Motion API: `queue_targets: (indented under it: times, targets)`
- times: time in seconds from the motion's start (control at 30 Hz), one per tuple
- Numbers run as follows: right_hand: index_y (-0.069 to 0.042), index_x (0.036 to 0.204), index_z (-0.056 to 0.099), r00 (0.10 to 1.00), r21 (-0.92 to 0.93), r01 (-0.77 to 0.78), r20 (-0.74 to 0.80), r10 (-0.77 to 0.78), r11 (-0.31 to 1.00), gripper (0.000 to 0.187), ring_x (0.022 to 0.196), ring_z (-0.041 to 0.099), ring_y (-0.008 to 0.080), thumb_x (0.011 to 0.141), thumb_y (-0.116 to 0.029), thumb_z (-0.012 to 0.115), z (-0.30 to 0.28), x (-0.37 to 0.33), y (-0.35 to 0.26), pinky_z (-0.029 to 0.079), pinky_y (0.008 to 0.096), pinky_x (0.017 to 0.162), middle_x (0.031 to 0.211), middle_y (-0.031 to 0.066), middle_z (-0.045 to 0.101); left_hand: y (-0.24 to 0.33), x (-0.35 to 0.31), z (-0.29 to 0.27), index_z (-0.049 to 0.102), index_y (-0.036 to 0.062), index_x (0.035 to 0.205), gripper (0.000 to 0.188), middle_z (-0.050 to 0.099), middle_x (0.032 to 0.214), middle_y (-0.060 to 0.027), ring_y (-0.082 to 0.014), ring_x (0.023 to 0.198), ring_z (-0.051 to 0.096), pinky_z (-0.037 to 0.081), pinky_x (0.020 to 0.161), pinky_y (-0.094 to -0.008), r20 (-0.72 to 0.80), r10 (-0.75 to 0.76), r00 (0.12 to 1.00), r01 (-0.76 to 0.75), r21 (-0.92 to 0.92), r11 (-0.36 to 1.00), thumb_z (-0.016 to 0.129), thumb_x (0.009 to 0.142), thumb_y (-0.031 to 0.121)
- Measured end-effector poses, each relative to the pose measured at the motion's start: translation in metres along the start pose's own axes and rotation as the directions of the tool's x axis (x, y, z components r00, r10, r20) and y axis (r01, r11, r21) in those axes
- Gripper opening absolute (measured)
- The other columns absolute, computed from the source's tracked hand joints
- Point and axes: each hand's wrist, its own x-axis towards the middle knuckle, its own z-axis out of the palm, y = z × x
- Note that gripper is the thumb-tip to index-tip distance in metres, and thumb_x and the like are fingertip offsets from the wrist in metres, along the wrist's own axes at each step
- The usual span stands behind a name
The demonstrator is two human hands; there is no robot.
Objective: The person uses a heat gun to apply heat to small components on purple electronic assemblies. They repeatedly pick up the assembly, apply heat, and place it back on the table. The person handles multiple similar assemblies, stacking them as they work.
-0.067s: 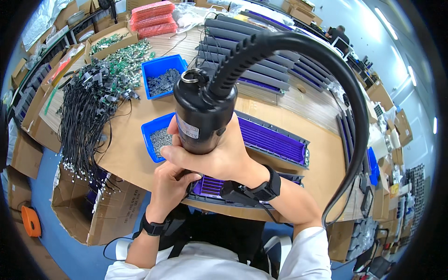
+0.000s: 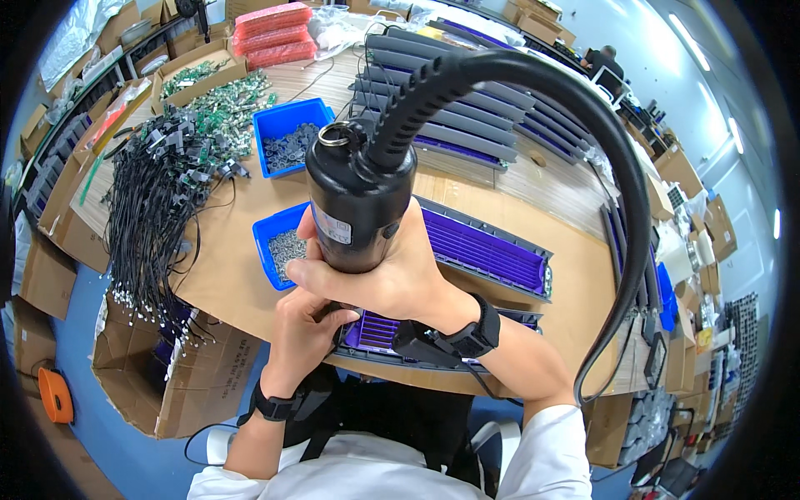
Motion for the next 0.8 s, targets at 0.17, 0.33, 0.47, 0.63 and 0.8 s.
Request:
queue_targets:
  times: [0.17, 0.33, 0.47, 0.63, 0.8]
  targets:
    - [-0.001, 0.092, 0.052, 0.999, 0.015, -0.030, -0.012, 0.031, 0.999, 0.032, 0.061, 0.061, 0.0128, 0.069, 0.002, 0.075, 0.003, 0.000, -0.002, 0.050, 0.0247, 0.057, 0.072, 0.0075, 0.058, -0.002, -0.001, 0.000, 0.062, -0.0030, 0.094, 0.029, 0.064, 0.091, -0.0155, -0.0320, 0.082, 0.062, 0.050, 0.073, -0.0362, -0.010, 0.008, 1.000, -0.008, 0.006, 1.000, 0.074, 0.068, -0.006]
    - [-0.001, 0.090, 0.054, 0.999, -0.057, 0.026, -0.042, -0.029, 0.998, 0.030, 0.062, 0.060, 0.0119, 0.068, 0.003, 0.075, 0.006, -0.003, -0.003, 0.048, 0.0240, 0.057, 0.073, 0.0067, 0.058, 0.000, -0.002, 0.001, 0.061, -0.0031, 0.093, 0.028, 0.064, 0.090, -0.0154, -0.0318, 0.081, 0.062, 0.049, 0.072, -0.0364, -0.005, 0.009, 1.000, -0.009, -0.003, 1.000, 0.074, 0.068, -0.006]
    - [-0.001, 0.090, 0.055, 0.995, -0.077, 0.002, -0.096, -0.009, 0.997, 0.029, 0.062, 0.059, 0.0113, 0.069, 0.003, 0.074, 0.009, -0.004, -0.006, 0.047, 0.0236, 0.058, 0.072, 0.0057, 0.059, -0.001, -0.002, 0.000, 0.062, -0.0029, 0.093, 0.028, 0.064, 0.090, -0.0149, -0.0309, 0.082, 0.062, 0.050, 0.072, -0.0364, 0.001, 0.006, 1.000, -0.006, 0.017, 1.000, 0.073, 0.069, -0.006]
    - [0.001, 0.099, 0.052, 0.981, -0.127, 0.046, -0.181, -0.068, 0.991, 0.033, 0.058, 0.058, 0.0111, 0.072, 0.004, 0.071, 0.007, -0.013, -0.025, 0.046, 0.0228, 0.054, 0.066, 0.0058, 0.059, 0.000, -0.001, 0.003, 0.060, -0.0021, 0.103, 0.035, 0.063, 0.094, -0.0141, -0.0301, 0.082, 0.062, 0.050, 0.073, -0.0355, 0.007, 0.018, 1.000, -0.018, -0.053, 0.998, 0.072, 0.071, -0.006]
    - [0.001, 0.105, 0.050, 0.986, -0.425, 0.025, -0.140, -0.093, 0.905, 0.039, 0.059, 0.057, 0.0092, 0.074, 0.003, 0.073, -0.018, -0.035, -0.059, 0.045, 0.0215, 0.055, 0.068, 0.0054, 0.059, 0.001, -0.001, -0.004, 0.056, -0.0010, 0.115, 0.041, 0.060, 0.103, -0.0146, -0.0302, 0.092, 0.058, 0.047, 0.083, -0.0364, 0.133, 0.037, 0.990, -0.052, 0.109, 0.993, 0.071, 0.076, 0.001]
